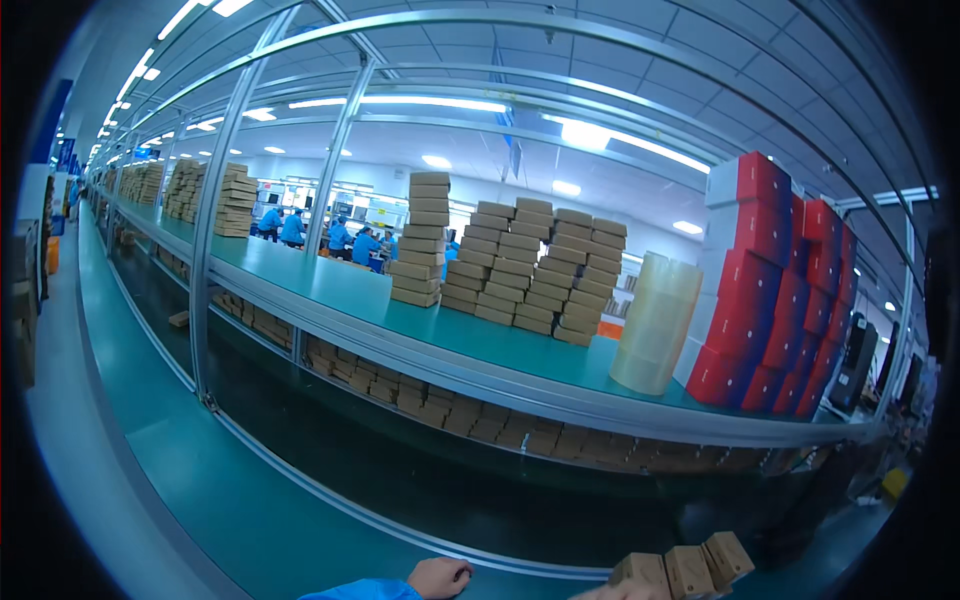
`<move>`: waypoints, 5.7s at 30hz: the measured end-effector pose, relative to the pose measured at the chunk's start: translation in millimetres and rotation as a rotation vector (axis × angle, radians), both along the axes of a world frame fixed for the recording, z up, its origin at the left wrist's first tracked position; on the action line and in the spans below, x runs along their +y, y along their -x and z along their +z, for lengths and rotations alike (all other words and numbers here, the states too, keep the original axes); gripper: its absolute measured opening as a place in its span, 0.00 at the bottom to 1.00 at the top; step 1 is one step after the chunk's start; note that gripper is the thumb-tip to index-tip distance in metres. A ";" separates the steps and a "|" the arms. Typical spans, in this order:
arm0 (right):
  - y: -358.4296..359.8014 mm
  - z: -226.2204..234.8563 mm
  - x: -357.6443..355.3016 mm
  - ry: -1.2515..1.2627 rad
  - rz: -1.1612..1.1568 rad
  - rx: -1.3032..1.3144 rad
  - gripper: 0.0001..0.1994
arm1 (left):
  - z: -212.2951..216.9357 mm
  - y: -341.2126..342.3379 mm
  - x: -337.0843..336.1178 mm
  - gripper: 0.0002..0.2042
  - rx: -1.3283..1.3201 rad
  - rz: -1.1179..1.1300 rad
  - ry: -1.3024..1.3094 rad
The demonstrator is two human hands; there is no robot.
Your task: The person collects small cardboard boxes from the conveyor line, turns them by hand to align the labeled sides, and arranges them into stacks on the work surface.
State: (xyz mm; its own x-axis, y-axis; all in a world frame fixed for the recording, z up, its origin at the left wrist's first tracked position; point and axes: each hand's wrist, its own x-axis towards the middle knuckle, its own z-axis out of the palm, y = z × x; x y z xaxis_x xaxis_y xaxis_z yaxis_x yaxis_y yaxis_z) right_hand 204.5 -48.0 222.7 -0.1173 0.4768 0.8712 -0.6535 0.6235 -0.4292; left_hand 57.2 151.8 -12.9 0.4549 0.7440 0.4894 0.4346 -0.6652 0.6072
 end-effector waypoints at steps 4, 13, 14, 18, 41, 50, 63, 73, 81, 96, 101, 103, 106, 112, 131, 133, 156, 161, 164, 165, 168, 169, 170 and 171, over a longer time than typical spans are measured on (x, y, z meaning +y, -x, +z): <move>17.8 18.7 2.7 0.003 -0.006 -0.071 0.16 | -4.2 6.4 -7.0 0.10 -0.022 0.041 0.034; 46.4 11.1 19.8 -0.042 0.133 -0.066 0.16 | 0.3 1.7 -5.7 0.10 -0.056 0.053 -0.039; 47.6 11.2 21.5 -0.050 0.146 -0.068 0.16 | 1.9 1.2 -5.9 0.10 -0.045 0.047 -0.028; 55.2 13.6 26.9 -0.078 0.211 -0.080 0.17 | 4.7 3.1 -7.2 0.10 -0.033 0.048 -0.020; 168.3 -4.7 25.1 -0.061 1.381 -0.119 0.18 | -9.1 -0.1 -1.7 0.08 0.047 0.015 0.112; 186.1 -15.3 22.3 -0.072 1.508 -0.068 0.18 | -6.6 5.4 1.3 0.08 0.027 -0.079 0.133; 191.8 -36.1 12.5 -0.042 1.724 0.029 0.19 | -9.6 3.3 1.3 0.06 0.010 -0.074 0.133; 197.4 -45.3 8.9 -0.075 1.862 0.094 0.19 | -4.9 4.2 -0.7 0.06 0.024 -0.067 0.133; 199.2 -48.5 8.2 -0.121 1.945 0.136 0.20 | -0.8 5.5 -1.2 0.06 0.044 -0.059 0.131; 28.7 -7.6 30.4 -0.379 0.588 -0.266 0.21 | -15.4 5.9 11.3 0.05 0.018 0.024 -0.065; 20.0 6.7 -12.5 -0.361 0.399 -0.253 0.21 | 3.2 4.5 -0.3 0.08 0.154 -0.064 -0.055; 14.1 8.8 -16.4 -0.352 0.361 -0.205 0.21 | 4.9 -3.1 0.3 0.08 0.141 -0.079 -0.063; -1.6 1.0 -13.6 -0.415 0.233 -0.132 0.21 | 1.1 -6.0 5.3 0.08 0.168 -0.066 -0.039; -5.1 -11.9 -7.7 -0.382 0.215 -0.058 0.21 | 2.9 -1.2 5.4 0.08 0.167 -0.055 -0.032; -19.6 -2.8 -2.0 -0.424 0.198 -0.037 0.21 | 7.1 -3.9 3.3 0.08 0.194 -0.056 -0.029; -17.3 0.1 -1.7 -0.430 0.204 -0.043 0.21 | 6.9 -2.2 3.5 0.08 0.188 -0.054 -0.044; -5.0 11.6 23.9 -0.614 0.314 0.036 0.22 | 2.1 -1.2 6.6 0.09 0.190 -0.062 -0.028; -1.5 -2.4 14.4 -0.643 0.203 0.081 0.18 | 4.9 -0.8 3.7 0.09 0.182 -0.063 -0.057; 2.9 -12.6 11.9 -0.652 0.138 0.096 0.18 | 0.0 0.1 6.9 0.09 0.186 -0.061 -0.073; 5.9 -13.6 11.0 -0.626 0.119 0.125 0.19 | 0.1 0.1 6.7 0.09 0.184 -0.059 -0.074; 7.2 -10.9 11.6 -0.607 0.107 0.140 0.19 | 1.6 -0.5 4.8 0.08 0.179 -0.053 -0.090; 5.9 -7.4 12.4 -0.614 0.111 0.129 0.19 | 3.4 -1.0 4.3 0.08 0.179 -0.058 -0.074; 4.4 -3.3 13.4 -0.621 0.116 0.118 0.18 | 4.3 -1.3 3.9 0.08 0.178 -0.063 -0.058; 3.5 1.3 14.1 -0.630 0.121 0.105 0.18 | 4.4 -0.9 3.7 0.08 0.177 -0.062 -0.060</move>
State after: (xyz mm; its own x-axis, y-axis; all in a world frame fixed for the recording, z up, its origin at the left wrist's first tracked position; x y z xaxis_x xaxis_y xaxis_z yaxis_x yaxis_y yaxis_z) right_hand 201.0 -33.9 223.9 -0.0371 -0.1401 0.9894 -0.7532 0.6547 0.0644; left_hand 58.1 155.5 -8.5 0.5816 0.6840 0.4403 0.4881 -0.7265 0.4838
